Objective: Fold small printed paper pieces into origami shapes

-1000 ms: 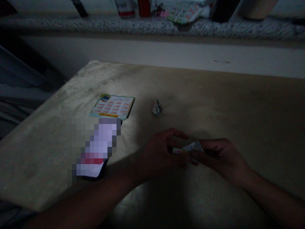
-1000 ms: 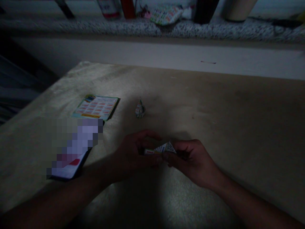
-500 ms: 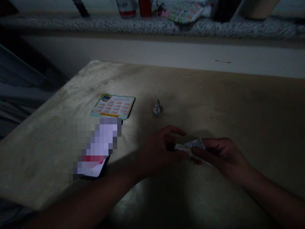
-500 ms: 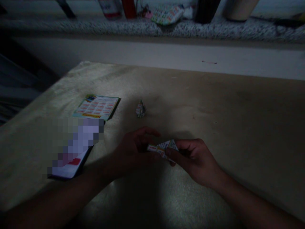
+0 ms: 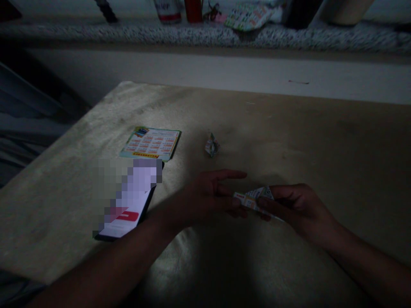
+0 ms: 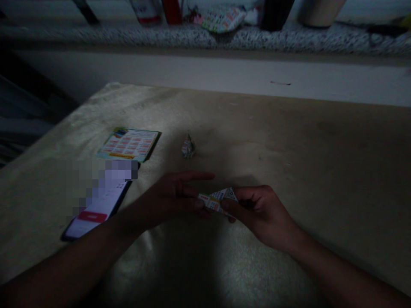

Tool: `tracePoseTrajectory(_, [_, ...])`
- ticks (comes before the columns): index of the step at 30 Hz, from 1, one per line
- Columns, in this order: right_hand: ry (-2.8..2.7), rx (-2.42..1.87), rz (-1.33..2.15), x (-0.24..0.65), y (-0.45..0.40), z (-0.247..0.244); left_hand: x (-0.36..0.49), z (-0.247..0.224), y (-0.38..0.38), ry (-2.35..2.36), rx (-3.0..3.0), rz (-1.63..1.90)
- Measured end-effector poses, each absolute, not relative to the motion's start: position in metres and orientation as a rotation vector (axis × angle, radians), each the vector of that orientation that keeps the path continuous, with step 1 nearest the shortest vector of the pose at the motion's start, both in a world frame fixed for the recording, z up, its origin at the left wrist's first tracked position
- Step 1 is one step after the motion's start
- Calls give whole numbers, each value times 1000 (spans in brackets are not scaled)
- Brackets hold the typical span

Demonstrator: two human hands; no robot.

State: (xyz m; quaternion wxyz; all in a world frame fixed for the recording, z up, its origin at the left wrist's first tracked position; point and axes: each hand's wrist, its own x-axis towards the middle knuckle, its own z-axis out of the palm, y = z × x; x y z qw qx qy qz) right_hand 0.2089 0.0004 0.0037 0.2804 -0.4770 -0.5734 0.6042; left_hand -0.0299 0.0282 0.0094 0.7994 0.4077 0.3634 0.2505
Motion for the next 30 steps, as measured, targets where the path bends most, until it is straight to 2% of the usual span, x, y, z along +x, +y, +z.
tracePoseTrajectory(8, [-1514,-1302,1561,207,2,8,-28,14,29,967,1024,663])
tracePoseTrajectory(16, [-1508,-1315,1513,208,0,4,-23,13,24,951,986,780])
tracePoseTrajectory(24, [-1448,-1375,1429,208,0,-1,-17,7,15,1199,1550,926])
tracePoseTrajectory(30, [-1430,-1353,1408,206,1,1,-14,7,16,1249,1718,945])
